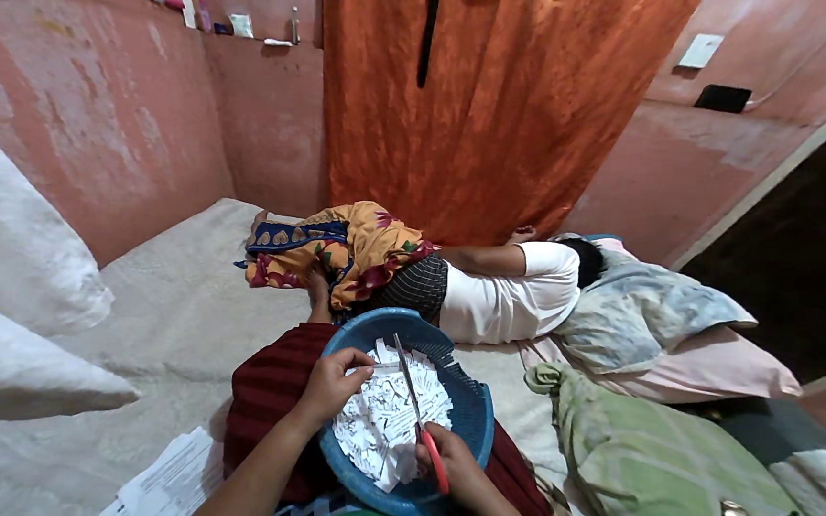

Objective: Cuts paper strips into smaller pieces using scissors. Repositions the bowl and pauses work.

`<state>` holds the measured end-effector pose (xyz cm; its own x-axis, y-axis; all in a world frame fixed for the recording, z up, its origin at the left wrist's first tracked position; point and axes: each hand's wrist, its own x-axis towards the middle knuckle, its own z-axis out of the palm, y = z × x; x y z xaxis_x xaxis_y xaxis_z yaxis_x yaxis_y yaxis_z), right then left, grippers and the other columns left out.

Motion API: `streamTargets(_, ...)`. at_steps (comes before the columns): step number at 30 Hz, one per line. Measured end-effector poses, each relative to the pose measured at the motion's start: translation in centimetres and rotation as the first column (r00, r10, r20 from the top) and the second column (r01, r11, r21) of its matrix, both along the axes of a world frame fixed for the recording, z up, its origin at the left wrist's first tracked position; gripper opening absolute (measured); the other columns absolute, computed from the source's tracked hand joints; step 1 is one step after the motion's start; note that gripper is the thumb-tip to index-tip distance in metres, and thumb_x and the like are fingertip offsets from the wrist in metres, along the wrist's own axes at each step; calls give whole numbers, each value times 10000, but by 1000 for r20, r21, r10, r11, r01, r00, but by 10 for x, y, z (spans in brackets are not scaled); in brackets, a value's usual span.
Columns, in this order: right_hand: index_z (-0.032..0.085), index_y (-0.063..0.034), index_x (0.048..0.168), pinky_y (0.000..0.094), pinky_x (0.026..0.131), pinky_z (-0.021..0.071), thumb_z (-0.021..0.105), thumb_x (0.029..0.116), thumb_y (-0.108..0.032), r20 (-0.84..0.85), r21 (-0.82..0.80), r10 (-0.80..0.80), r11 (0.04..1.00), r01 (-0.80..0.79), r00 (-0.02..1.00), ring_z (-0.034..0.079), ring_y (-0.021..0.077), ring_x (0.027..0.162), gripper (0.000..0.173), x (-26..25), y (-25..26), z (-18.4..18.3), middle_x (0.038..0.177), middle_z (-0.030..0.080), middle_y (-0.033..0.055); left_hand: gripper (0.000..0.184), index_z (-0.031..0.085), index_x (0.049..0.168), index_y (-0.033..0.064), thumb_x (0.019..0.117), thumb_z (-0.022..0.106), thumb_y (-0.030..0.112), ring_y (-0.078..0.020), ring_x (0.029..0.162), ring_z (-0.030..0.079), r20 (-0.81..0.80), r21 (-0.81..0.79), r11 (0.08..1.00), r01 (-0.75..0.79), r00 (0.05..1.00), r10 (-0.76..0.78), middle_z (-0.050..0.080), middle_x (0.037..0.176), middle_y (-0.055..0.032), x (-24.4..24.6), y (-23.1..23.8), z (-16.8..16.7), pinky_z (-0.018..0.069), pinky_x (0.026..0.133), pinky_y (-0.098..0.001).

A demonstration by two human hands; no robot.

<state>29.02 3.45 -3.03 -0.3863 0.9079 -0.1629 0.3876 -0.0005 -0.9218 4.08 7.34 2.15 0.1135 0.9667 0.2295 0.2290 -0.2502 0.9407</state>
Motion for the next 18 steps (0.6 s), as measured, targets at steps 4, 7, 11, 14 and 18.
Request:
streamTargets(4,602,-35,1051,320,657,507,680,871,-434,67,-41,40,998,-37,997,573,90,677,444,0,1,6,779,583,-3,122,693,1042,-7,957,654,72,-28,685,630,35,10,1000,-11,999,11,708,914,-18,0,0,-1,549,646,-210)
streamTargets(7,603,-47,1039,322,652,496,695,839,-440,91,-34,64,998,-61,994,563,89,680,451,-1,1,6,779,576,-7,135,693,1053,-10,959,652,78,-35,708,641,18,-2,1000,13,1000,-13,712,938,-26,1,0,-1,557,663,-222)
streamTargets(11,610,-44,1006,316,654,516,668,910,-450,53,-6,46,999,-46,998,582,93,659,421,0,2,-2,754,585,-4,135,696,1048,-5,956,654,84,-30,706,642,-2,5,1000,17,1000,-17,716,935,-18,0,0,-2,555,662,-217)
streamTargets(14,600,-59,973,305,633,520,662,909,-417,18,2,6,1000,-6,1000,582,81,633,370,0,1,-2,721,579,-19,126,692,1048,-2,960,655,81,-29,697,636,21,-1,1000,-3,1000,3,709,927,-13,1,0,-1,552,656,-214)
streamTargets(18,595,-44,1055,328,661,500,671,868,-453,102,-35,58,998,-55,993,569,99,686,457,-1,2,5,789,574,1,124,686,1048,-10,958,657,70,-32,694,637,45,3,1000,-1,999,1,708,919,-18,2,1,-2,552,649,-214)
